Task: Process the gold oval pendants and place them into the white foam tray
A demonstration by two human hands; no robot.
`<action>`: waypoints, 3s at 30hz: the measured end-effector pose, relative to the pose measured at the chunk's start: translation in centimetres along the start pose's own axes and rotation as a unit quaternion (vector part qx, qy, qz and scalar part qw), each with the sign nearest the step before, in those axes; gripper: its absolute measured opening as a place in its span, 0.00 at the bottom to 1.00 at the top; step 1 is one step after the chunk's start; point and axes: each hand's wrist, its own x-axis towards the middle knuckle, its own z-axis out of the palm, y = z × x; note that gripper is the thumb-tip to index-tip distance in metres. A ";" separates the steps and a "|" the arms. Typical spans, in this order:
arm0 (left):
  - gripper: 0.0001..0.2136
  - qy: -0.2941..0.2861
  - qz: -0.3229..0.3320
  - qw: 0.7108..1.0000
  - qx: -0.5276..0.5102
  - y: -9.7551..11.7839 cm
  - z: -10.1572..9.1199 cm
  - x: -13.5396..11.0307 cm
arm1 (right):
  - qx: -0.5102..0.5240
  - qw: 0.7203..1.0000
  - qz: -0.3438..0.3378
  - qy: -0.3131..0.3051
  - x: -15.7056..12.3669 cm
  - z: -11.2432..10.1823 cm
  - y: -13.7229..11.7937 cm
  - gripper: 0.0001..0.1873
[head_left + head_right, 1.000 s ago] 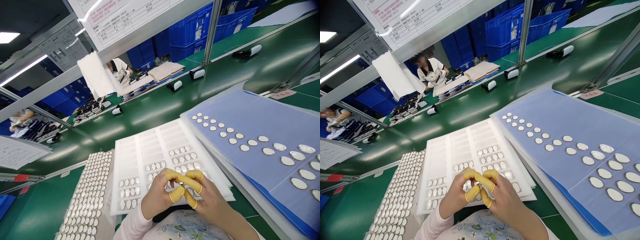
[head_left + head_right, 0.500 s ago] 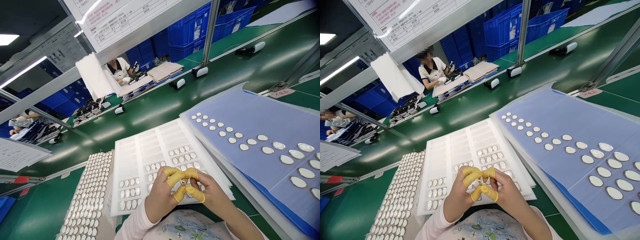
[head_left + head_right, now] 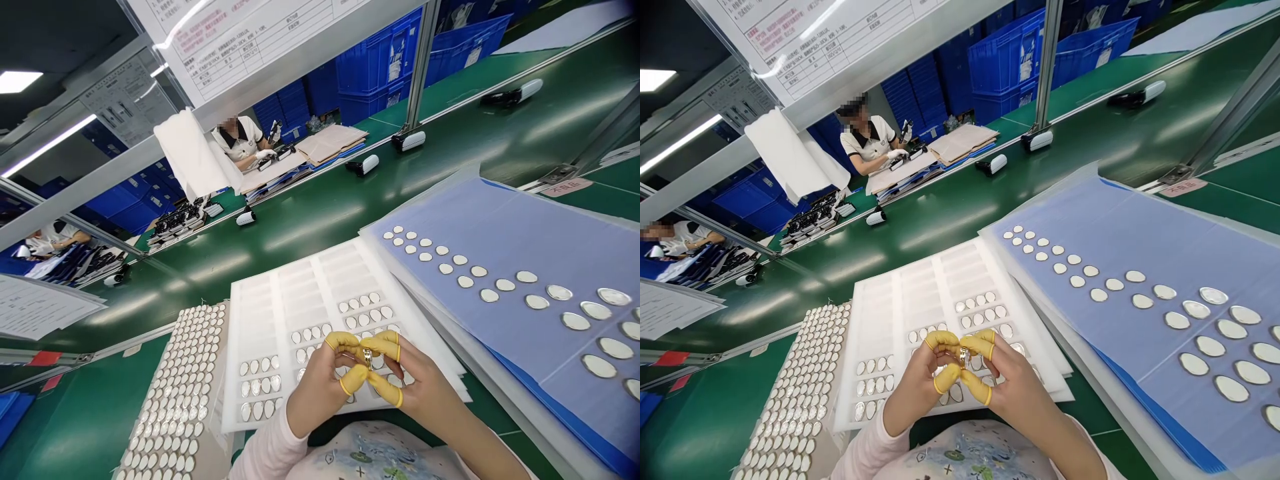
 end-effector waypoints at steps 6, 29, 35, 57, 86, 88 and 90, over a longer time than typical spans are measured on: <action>0.19 -0.023 -0.021 0.993 -0.111 0.5 0.0 0.5 | 0.001 0.999 -0.040 -0.028 -0.1 -0.4 -0.3 0.24; 0.24 -0.132 -0.056 0.896 -0.420 -1.5 0.1 0.0 | 0.309 0.945 0.068 -0.082 -1.9 0.1 0.4 0.20; 0.25 -0.117 -0.055 0.897 -0.422 -1.3 0.5 0.0 | 0.194 0.976 -0.077 -0.060 -1.6 0.1 -1.6 0.16; 0.19 -0.084 -0.015 0.867 -0.492 -2.0 1.1 0.3 | 0.003 0.981 -0.194 0.015 -1.1 0.1 -2.3 0.10; 0.11 0.133 -0.154 0.852 0.482 -3.6 -4.3 6.4 | 0.082 0.992 -0.094 0.030 -2.8 -0.2 1.1 0.24; 0.08 0.121 -0.174 0.831 0.515 -4.2 -4.3 7.3 | 0.083 0.992 -0.090 0.029 -2.9 -0.2 1.5 0.24; 0.08 0.100 -0.183 0.813 0.544 -4.7 -4.2 7.8 | 0.089 0.992 -0.086 0.033 -2.9 -0.3 1.6 0.23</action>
